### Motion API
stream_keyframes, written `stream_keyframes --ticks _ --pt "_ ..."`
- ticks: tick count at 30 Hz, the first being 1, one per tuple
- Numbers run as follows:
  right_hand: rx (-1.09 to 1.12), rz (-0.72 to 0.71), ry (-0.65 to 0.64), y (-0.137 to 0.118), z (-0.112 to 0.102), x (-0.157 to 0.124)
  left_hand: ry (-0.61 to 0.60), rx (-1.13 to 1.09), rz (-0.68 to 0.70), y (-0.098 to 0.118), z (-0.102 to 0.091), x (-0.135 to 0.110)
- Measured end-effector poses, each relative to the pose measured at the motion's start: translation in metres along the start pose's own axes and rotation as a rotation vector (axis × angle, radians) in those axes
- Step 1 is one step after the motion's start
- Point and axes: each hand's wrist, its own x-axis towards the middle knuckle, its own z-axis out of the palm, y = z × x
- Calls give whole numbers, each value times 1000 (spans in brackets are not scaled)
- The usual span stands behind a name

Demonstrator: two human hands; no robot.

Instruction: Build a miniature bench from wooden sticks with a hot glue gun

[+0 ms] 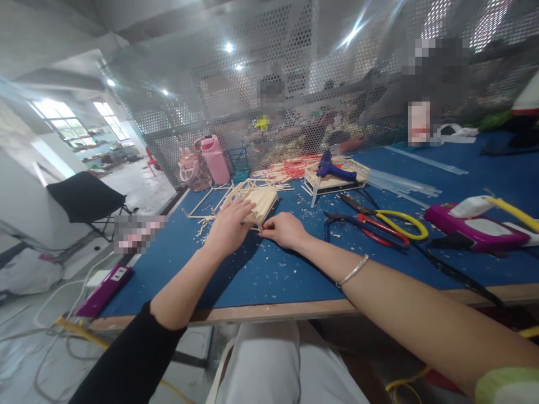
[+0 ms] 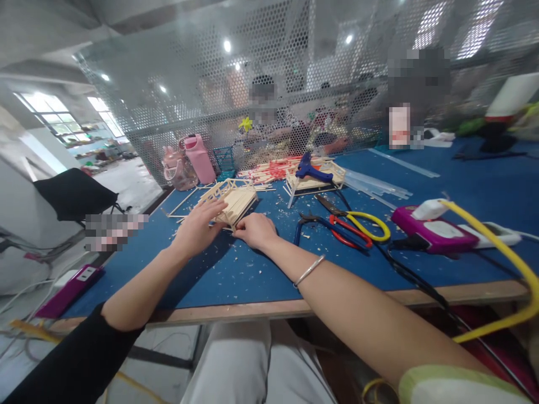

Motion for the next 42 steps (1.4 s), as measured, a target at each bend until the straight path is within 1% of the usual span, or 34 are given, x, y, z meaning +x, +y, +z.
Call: stream_keyframes --ticks 2,3,4,5,6,8,9,11,15,20,27,30,37,42 --pt "-4 5 -2 0 0 0 195 -5 -76 7 0 -10" --pt "-5 8 -3 0 0 0 260 -4 -143 11 -1 -15" --pt "-7 10 -3 0 0 0 278 -5 -219 15 -1 -20" --pt "-8 11 -2 -1 0 0 232 -8 -291 19 -2 -23" --pt "-10 10 -1 -1 0 0 144 -14 -347 23 -2 -26" --pt "-16 10 3 -1 0 1 -53 -24 -410 29 0 -27" --pt "-21 10 5 -1 0 1 -119 -25 -424 30 1 -27" --pt "-30 14 6 0 1 1 -180 -29 -426 31 4 -24" --pt "-49 9 -9 0 1 1 -237 -55 -420 27 9 -19" --pt "-103 -9 -24 0 -1 2 -260 -108 -426 23 12 -18" --pt "-232 -131 -63 -5 2 0 -259 -191 -477 26 14 -15" --pt "-249 -145 -73 -3 2 3 -268 -231 -487 24 15 -10" --pt "-241 -103 -49 -1 -1 7 -345 -394 -426 1 20 8" --pt "-205 -68 -38 -5 2 7 -394 -513 -407 -11 19 11"
